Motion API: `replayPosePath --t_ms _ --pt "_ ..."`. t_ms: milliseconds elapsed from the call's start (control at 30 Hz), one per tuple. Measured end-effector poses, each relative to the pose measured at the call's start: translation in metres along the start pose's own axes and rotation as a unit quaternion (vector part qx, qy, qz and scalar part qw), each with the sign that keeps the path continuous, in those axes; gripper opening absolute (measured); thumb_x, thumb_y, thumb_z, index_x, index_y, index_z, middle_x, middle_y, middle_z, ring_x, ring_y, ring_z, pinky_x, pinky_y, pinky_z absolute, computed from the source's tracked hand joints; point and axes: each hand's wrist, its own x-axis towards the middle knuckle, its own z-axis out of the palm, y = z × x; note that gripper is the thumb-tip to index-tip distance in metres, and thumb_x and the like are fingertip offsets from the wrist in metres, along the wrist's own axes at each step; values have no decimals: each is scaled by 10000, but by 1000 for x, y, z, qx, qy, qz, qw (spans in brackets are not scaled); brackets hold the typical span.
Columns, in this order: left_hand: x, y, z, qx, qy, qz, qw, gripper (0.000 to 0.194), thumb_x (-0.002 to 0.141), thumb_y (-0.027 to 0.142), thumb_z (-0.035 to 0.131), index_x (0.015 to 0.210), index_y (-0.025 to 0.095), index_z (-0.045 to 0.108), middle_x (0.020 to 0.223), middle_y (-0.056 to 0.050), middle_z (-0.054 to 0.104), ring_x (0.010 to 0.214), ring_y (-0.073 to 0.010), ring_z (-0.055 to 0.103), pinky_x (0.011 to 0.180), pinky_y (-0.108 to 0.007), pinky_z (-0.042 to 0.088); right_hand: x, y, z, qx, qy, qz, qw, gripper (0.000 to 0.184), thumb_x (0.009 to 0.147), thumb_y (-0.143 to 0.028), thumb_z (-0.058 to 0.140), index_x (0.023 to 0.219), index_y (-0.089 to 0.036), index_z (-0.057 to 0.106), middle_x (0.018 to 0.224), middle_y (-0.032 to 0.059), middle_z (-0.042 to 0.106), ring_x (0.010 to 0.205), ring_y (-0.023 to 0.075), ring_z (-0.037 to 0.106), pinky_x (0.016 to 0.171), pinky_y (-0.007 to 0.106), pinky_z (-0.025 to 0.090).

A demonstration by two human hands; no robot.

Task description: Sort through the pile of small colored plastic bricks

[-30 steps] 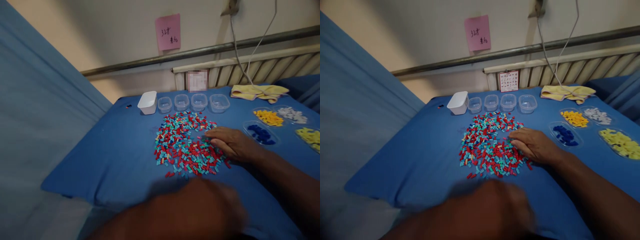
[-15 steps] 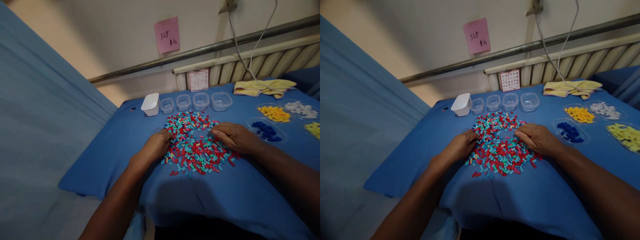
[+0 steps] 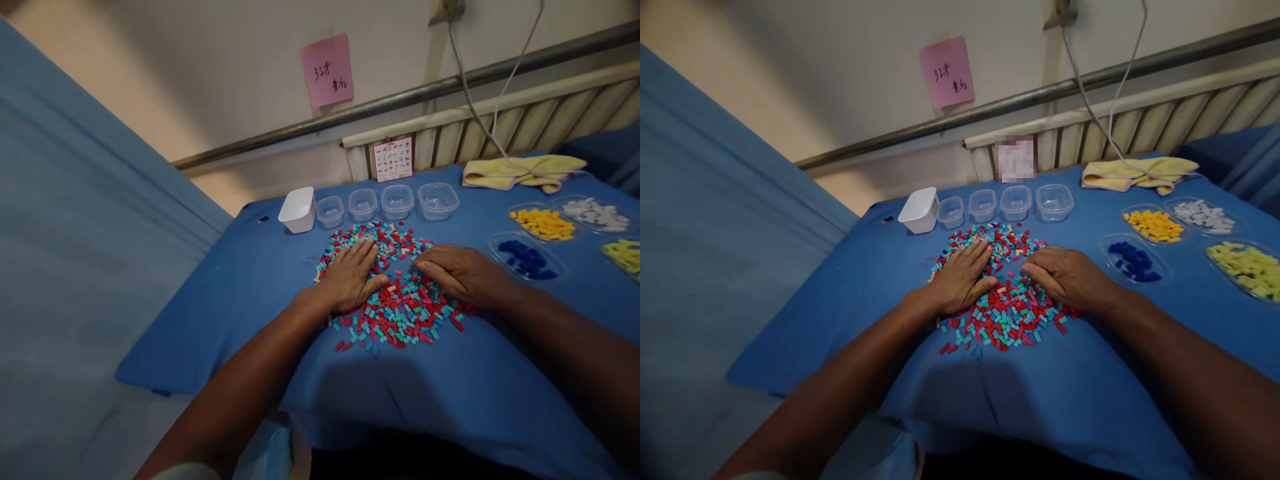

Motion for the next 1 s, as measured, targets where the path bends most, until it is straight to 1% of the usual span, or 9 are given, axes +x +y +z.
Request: replayPosePath --t_ms 167,333,467,600,733,833,900,967,1000 --pt "26 11 -11 14 -19 8 1000 917 1150 736 231 1791 90 126 1850 -101 -28 1731 -276 -53 1400 -505 -11 0 -2 -3 -2 17 -4 1000 401 1165 -426 437 1018 -255 768 970 82 808 932 268 757 897 428 591" --pt "32 51 -8 -19 -29 45 998 966 1123 793 181 1794 102 115 1846 -116 -15 1728 -298 -64 1394 -564 -16 -5 8 1 7 70 -2 998 391 1151 -441 455 1234 -276 800 1284 101 823 1240 332 750 1094 524 588" --pt "34 80 -5 -38 -29 37 998 976 1127 783 276 1791 85 122 1846 -164 15 1728 -322 -31 1399 -536 14 -11 20 9 36 60 10 997 462 1151 -487 432 1402 -275 757 1458 98 768 1380 341 700 1205 579 546" --pt "21 99 -8 -68 -35 49 996 954 1126 782 305 1799 125 147 1840 -193 21 1724 -329 -37 1395 -548 3 -16 26 12 63 53 31 996 511 1163 -496 387 1473 -275 727 1501 94 746 1419 333 681 1258 586 510" --pt "-17 110 -2 -105 -7 83 991 930 1117 799 281 1793 164 227 1836 -179 18 1721 -322 -68 1387 -594 -25 -17 21 10 64 52 32 996 509 1165 -481 398 1469 -263 742 1507 105 741 1449 342 660 1277 595 489" --pt "-49 108 3 -130 15 124 984 843 1142 729 372 1760 158 325 1835 -175 156 1731 -310 61 1401 -564 19 -16 6 11 56 1 -32 998 476 1157 -447 450 1481 -258 742 1524 110 730 1462 337 651 1265 590 499" --pt "-66 96 1 -142 44 149 978 687 1161 626 463 1686 183 463 1776 -130 382 1688 -284 274 1400 -510 142 -15 -9 11 54 -47 -82 994 438 1151 -410 488 1476 -264 743 1490 108 752 1403 315 696 1230 555 531" --pt "-78 77 -5 -143 75 118 980 468 1182 483 488 1517 193 637 1568 -94 639 1484 -259 556 1297 -434 362 -14 -23 10 53 -78 -109 990 389 1146 -379 521 1433 -273 760 1408 102 795 1296 291 752 1161 508 573" --pt "-82 65 -9 -129 92 70 985 388 1188 408 468 1390 184 713 1438 -92 716 1364 -260 634 1213 -416 439 -13 -28 9 55 -83 -113 989 364 1143 -368 532 1401 -271 770 1353 98 815 1237 281 771 1120 488 587"
